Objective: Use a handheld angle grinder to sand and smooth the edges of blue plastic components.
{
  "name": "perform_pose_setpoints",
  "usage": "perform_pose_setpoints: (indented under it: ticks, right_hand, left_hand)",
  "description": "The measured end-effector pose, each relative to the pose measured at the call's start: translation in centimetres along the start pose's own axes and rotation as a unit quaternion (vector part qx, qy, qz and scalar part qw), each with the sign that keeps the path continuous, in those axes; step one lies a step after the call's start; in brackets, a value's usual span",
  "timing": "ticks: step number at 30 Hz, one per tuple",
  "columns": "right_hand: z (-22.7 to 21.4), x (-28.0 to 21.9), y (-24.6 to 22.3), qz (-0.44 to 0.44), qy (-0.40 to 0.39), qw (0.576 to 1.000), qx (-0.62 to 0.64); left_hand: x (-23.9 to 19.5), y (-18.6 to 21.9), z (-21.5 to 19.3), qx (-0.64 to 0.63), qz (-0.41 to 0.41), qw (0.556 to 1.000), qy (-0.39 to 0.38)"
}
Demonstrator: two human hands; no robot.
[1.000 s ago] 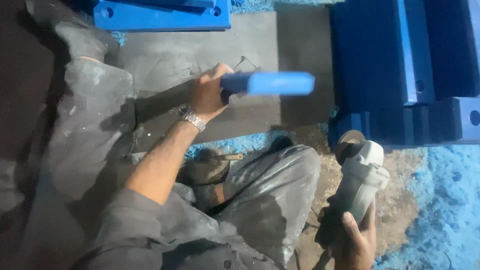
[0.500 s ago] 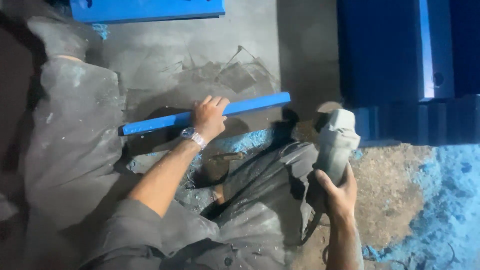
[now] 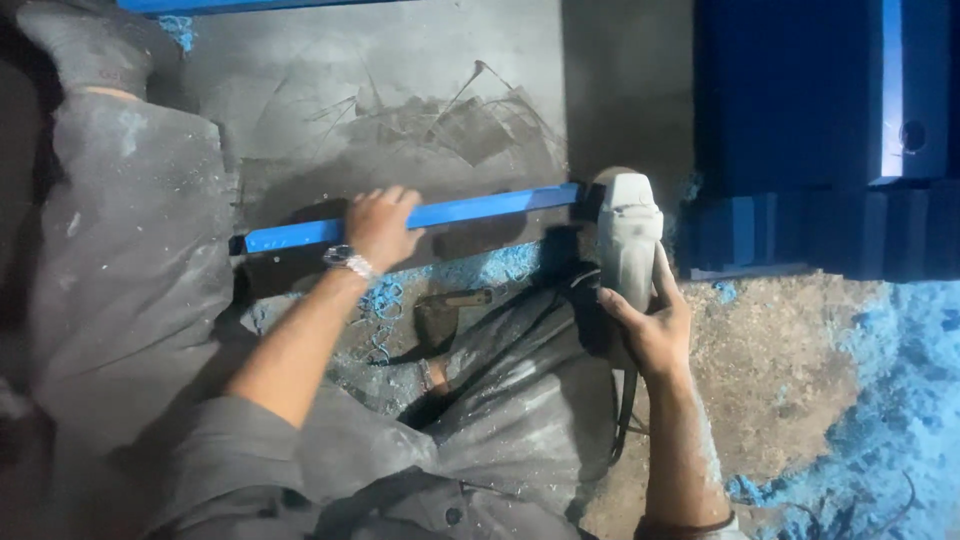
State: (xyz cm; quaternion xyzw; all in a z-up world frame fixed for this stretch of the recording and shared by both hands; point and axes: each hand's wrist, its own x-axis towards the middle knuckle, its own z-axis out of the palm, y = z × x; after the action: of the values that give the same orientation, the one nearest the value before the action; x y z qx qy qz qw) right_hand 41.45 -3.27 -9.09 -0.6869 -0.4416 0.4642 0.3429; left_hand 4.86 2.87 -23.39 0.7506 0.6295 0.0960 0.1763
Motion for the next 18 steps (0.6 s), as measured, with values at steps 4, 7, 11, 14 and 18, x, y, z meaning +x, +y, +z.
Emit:
perform_pose_setpoints:
  ticks: [4, 7, 11, 14, 18]
  right_hand:
    - [0.6, 0.5, -1.1, 0.043, -0.011, 0.999, 0.014]
    - [0.7, 1.1, 0.3, 0.001, -0.014, 1.0, 0.025]
    - [1.3, 0.9, 0.0, 0.024, -0.01, 1.0, 0.011]
    - [2.0, 0.7, -0.3, 0.039, -0.009, 0.999, 0.016]
    - [4.0, -0.4, -2.7, 0.075, -0.027, 0.995, -0.063]
  left_hand:
    - [-2.3, -3.5, -3.5, 0.026, -0.02, 0.999, -0.032]
    - [-3.4, -4.6, -4.0, 0.027, -0.072, 0.996, -0.046]
    - [-3.7, -4.9, -3.7, 0.052, -0.079, 0.995, -0.041]
    - [-3.5, -5.1, -3.6, 0.052, -0.07, 0.996, -0.028]
    - [-3.8, -4.8, -3.8, 0.035, -0.066, 0.997, -0.021]
